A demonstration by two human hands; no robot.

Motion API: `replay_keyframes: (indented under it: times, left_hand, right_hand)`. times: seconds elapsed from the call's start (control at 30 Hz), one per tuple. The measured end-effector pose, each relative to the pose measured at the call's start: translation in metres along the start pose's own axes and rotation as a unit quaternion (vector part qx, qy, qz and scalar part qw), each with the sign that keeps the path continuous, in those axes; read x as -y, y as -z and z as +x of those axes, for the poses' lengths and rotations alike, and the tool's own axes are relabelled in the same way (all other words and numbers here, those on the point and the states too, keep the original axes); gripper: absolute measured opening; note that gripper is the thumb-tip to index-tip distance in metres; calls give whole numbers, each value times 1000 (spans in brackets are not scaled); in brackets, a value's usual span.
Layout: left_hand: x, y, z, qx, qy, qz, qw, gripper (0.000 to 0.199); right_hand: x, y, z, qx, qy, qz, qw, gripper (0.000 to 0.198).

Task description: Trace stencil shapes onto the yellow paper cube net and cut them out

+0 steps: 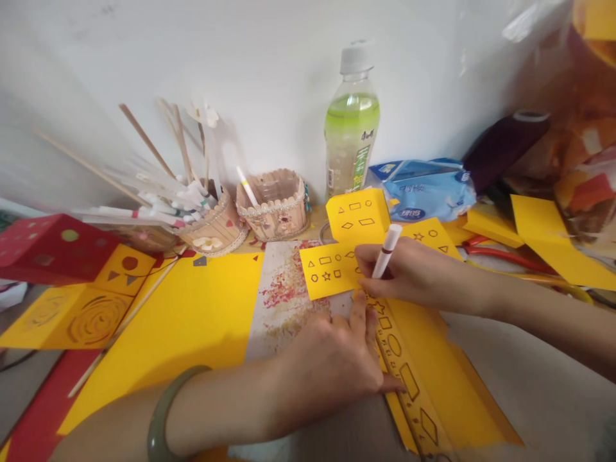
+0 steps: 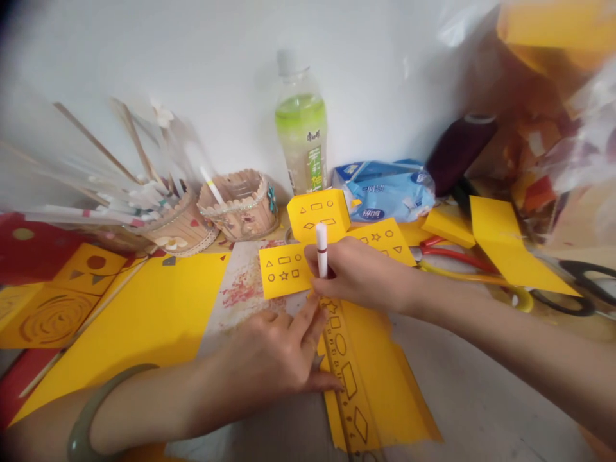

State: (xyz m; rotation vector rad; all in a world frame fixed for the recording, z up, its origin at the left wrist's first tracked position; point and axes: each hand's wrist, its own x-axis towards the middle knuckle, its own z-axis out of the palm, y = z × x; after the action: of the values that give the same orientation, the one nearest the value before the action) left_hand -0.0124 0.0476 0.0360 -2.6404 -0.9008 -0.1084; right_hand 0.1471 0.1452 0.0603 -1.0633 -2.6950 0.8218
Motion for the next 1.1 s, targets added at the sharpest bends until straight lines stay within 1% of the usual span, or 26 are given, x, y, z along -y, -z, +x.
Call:
replay_keyframes:
  times: [0.17,0.23,0.33,0.43,0.53,0.67,0.83,1.03,1.1]
  left_hand:
    - [-1,-2,-1,-13,-2,7,1000,75]
    - [-2,-3,-2,-18,-1,6,1000,74]
    - [-2,-4,-2,-18,4,1,1000,77]
    - [-1,-4,-2,-15,1,-2,1000,76]
    - [1,-4,-1,-20,2,-6,1000,74]
    - [1,-5,-1,-41,7,-10,999,75]
    - [1,-2,-2,-29,3,-3,1000,74]
    - [-1,-5,-2,-57,19,1,998,84]
    - [-1,-7,-1,-64,24,-3,998,84]
  right_hand:
    - [-2,5,-2,-23,-2,18,1000,21]
    - [-5,9,-6,-63,-14,48,997,22]
    - [-8,12,-19,-139,-30,101,985,27]
    - [-10,8,-34,-174,-34,127,976,22]
    - [-8,-2,-46,-157,-43,129,978,19]
    - [-1,-14,-52,-132,-45,133,981,18]
    - [6,-21,-50,-137,-36,132,981,18]
    - [6,-26,-46,-157,-39,132,978,19]
    - [6,-27,-46,-159,-37,132,978,21]
